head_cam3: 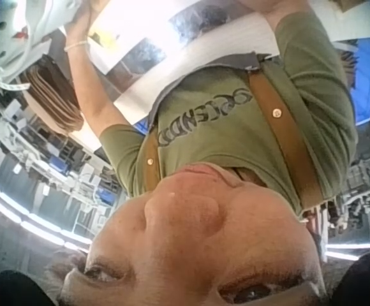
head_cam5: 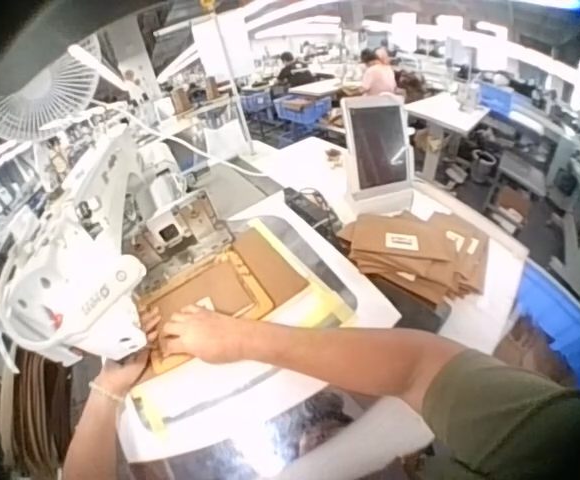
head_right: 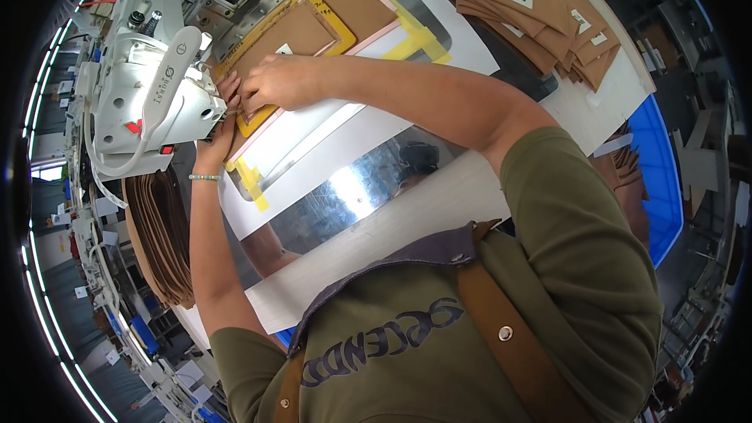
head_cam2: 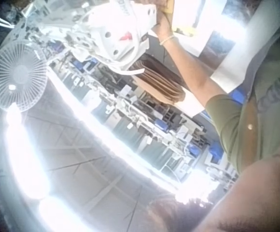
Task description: Sewing a small leather label or rectangular piece onto a larger leather item using an industrial sewing machine.
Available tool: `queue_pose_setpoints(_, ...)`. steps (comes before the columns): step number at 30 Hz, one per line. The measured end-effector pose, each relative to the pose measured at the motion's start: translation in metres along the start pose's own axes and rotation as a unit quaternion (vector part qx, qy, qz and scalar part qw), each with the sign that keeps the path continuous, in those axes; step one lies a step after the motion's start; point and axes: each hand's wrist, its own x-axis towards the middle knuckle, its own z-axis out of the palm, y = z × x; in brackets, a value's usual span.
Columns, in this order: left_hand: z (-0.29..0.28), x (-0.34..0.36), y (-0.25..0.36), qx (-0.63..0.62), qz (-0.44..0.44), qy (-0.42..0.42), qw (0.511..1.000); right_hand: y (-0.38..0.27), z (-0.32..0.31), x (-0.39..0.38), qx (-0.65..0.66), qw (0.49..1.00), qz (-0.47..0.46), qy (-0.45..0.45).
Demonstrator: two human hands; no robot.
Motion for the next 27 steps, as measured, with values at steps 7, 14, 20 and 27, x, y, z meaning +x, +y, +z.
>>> queue_pose_setpoints(7,0.008,-0.006,-0.027,-0.019,-0.062,0.008,0.998,-0.005,-0.003,0.005,-0.010,1.000,0.011,-0.014)
queue_pose_setpoints(14,0.003,0.002,-0.043,-0.101,-0.040,-0.032,0.994,-0.003,-0.008,0.001,-0.011,0.999,0.028,-0.035)
queue_pose_setpoints(20,-0.003,0.001,-0.064,-0.407,-0.100,-0.081,0.904,-0.002,-0.004,0.006,-0.015,0.999,0.025,-0.029)
queue_pose_setpoints(27,0.000,0.001,-0.055,-0.575,-0.150,-0.039,0.803,0.004,-0.004,0.006,-0.018,0.999,0.022,-0.021)
